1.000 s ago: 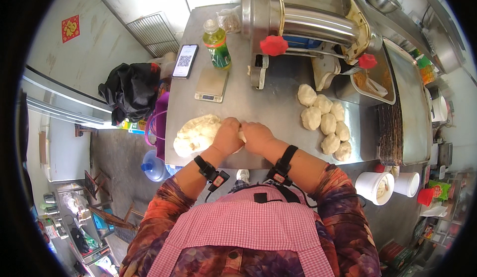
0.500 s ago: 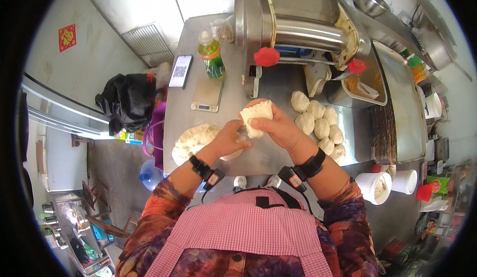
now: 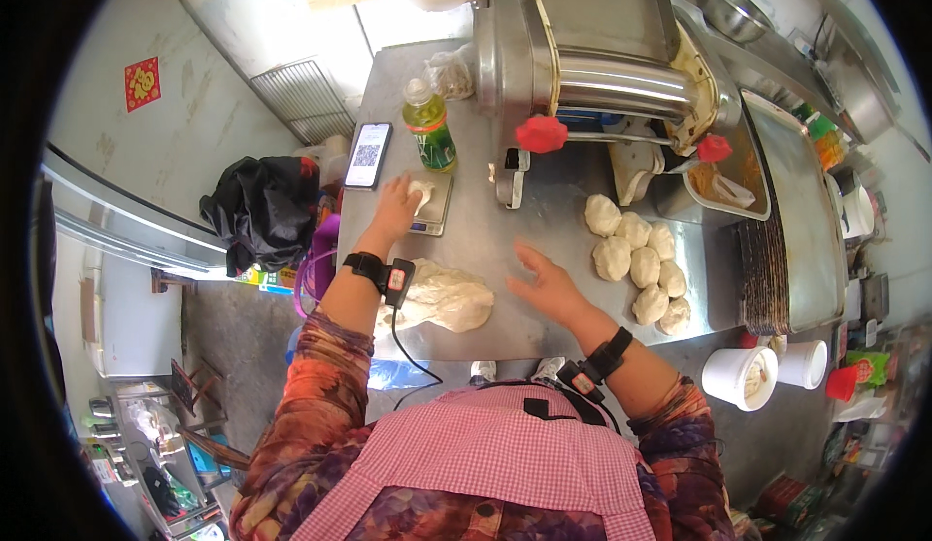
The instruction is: The person removes baked flatbreads from an oven, places them on a tray, and grates cucumber over them. Then the person kneads and portions dough into small balls on a stainless steel countertop.
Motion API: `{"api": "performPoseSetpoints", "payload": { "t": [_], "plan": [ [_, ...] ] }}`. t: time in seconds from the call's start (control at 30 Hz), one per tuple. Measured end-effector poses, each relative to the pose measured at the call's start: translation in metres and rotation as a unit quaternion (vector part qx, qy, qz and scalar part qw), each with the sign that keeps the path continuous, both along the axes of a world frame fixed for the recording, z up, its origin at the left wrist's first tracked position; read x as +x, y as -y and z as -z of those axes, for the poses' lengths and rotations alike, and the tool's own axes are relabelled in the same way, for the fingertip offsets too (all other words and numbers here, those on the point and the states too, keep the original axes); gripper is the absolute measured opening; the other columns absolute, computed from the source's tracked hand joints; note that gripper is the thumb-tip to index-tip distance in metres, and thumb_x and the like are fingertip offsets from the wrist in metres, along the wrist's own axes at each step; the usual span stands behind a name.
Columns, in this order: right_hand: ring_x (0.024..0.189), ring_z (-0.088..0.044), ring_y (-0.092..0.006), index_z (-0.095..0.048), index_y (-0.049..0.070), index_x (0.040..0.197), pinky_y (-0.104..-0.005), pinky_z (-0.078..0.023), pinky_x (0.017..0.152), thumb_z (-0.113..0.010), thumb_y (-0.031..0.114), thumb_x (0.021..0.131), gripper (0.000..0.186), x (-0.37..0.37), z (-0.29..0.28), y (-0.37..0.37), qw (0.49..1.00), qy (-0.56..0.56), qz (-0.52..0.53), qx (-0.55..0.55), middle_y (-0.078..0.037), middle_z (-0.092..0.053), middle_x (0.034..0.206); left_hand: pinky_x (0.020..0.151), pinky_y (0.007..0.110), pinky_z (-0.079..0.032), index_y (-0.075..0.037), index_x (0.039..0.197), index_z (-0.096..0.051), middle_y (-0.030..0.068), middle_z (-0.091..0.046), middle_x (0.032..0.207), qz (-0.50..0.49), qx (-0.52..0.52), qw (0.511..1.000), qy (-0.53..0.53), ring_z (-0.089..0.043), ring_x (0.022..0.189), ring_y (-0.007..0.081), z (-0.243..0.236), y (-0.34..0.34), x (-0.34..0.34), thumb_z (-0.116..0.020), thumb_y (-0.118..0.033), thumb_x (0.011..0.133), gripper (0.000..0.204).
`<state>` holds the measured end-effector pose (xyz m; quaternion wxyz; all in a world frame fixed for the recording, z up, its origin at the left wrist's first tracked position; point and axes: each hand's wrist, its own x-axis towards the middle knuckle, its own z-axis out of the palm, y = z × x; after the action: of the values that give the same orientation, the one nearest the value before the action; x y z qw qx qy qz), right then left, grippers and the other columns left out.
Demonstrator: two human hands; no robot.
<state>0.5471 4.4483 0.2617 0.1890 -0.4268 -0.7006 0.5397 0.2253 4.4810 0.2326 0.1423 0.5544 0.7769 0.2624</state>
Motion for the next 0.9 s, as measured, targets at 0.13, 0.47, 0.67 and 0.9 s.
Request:
{"api": "performPoseSetpoints", "payload": {
  "t": [0.13,0.47,0.67,0.9],
  "plan": [
    [0.112,-0.057,-0.0229,-0.047,0.007,0.135,-0.0309,-0.049,0.089,-0.069,0.018,0.081,0.059,-0.005,0.019,0.003,0.999,0.012,-0.037,-0.033,-0.014,-0.052,0.132,0.114,0.048,-0.019,-0.005,0.145,-0.029,0.0227,-0.028,0.149,0.08,0.042,0.987,-0.131,-0.018,0.142,0.0384,-0.009,0.024,0.015,-0.062,-0.032,0.085,0.073],
    [0.071,-0.063,-0.0167,-0.065,0.003,0.085,-0.029,-0.052,0.066,-0.071,0.009,0.076,0.012,-0.046,0.026,0.016,0.997,0.046,-0.021,0.057,-0.007,-0.067,0.079,0.096,0.043,-0.04,0.005,0.12,-0.05,0.0183,-0.062,0.103,0.288,0.021,0.957,0.004,-0.055,0.102,0.0352,0.006,0.113,0.123,-0.063,-0.017,0.079,0.048],
    [0.069,-0.059,-0.0105,-0.061,0.004,0.078,-0.0262,-0.049,0.062,-0.071,0.004,0.078,0.01,-0.036,-0.013,0.01,0.983,-0.093,-0.079,-0.136,-0.002,-0.063,0.076,0.089,0.044,-0.043,0.001,0.11,-0.057,0.0178,-0.062,0.102,0.315,0.023,0.948,0.027,-0.055,0.1,0.0352,0.015,0.106,0.114,-0.059,-0.01,0.08,0.032],
    [0.078,-0.06,-0.0115,-0.06,0.003,0.094,-0.0261,-0.05,0.07,-0.067,0.009,0.086,0.013,0.004,-0.043,0.002,0.954,-0.192,0.043,-0.225,-0.005,-0.064,0.088,0.11,0.035,-0.031,-0.001,0.131,-0.05,0.0193,-0.049,0.137,0.245,0.001,0.914,0.324,-0.045,0.128,0.0294,0.007,0.074,0.059,-0.066,-0.025,0.084,0.055]
  ]
}}
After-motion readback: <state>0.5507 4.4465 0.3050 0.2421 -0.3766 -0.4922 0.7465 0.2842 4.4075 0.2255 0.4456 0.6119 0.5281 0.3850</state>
